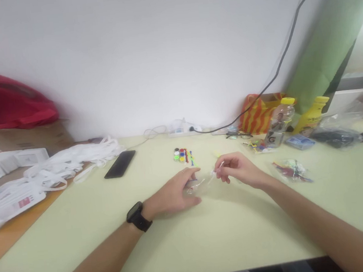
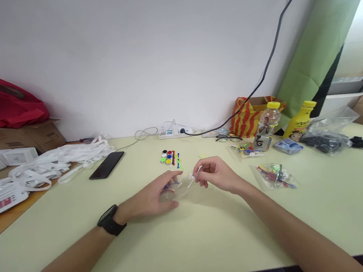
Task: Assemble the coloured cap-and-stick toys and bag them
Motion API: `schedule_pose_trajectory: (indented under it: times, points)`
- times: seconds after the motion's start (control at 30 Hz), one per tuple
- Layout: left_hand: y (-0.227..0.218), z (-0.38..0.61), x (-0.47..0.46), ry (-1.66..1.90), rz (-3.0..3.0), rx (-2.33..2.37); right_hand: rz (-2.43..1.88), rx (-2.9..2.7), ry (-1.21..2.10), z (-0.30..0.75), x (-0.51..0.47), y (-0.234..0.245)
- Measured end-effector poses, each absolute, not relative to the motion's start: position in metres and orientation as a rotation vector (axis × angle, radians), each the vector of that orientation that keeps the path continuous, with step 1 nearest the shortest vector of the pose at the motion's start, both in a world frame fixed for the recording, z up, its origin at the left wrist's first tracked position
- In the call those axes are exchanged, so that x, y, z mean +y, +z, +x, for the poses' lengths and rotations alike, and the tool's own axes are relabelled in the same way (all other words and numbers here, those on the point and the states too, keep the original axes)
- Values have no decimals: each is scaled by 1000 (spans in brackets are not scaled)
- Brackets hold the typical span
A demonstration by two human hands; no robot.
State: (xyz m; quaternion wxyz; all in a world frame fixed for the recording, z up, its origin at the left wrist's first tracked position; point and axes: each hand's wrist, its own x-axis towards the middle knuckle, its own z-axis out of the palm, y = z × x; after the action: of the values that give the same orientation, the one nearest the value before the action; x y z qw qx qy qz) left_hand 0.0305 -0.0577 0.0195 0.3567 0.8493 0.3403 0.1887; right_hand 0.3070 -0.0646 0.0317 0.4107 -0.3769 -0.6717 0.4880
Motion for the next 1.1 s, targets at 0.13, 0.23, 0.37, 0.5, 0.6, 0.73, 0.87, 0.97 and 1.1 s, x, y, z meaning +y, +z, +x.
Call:
schedule_pose_trajectory:
  times: [0.13,0.23,0.37,0.5,0.6,0.73,0.87,0.97,1.1]
  points:
    - [20,31,-59,439,2392,919,-1019,-1759,1229,306,-63,27]
    - [21,30,-57,396,2484,938,-1042,-1840,1244,307,-63,26]
    - [24,25,-54,382,2475,933,-1085,-1897,1260,308,-61,23]
    - [24,18,-49,325,2496,952,-1118,-1949,1235,313,-54,16]
    - [25,14,-46,297,2520,957,-1142,-2033,1085,317,-50,10]
    - [25,11,-41,280,2560,961,-1165,-2106,876,319,-49,6]
    - [24,9,-38,265,2580,975,-1161,-2129,859,318,-51,7]
    - [22,9,-39,280,2569,951,-1137,-2063,996,317,-51,6]
    - [20,10,-41,263,2561,949,-1164,-2079,945,313,-50,2]
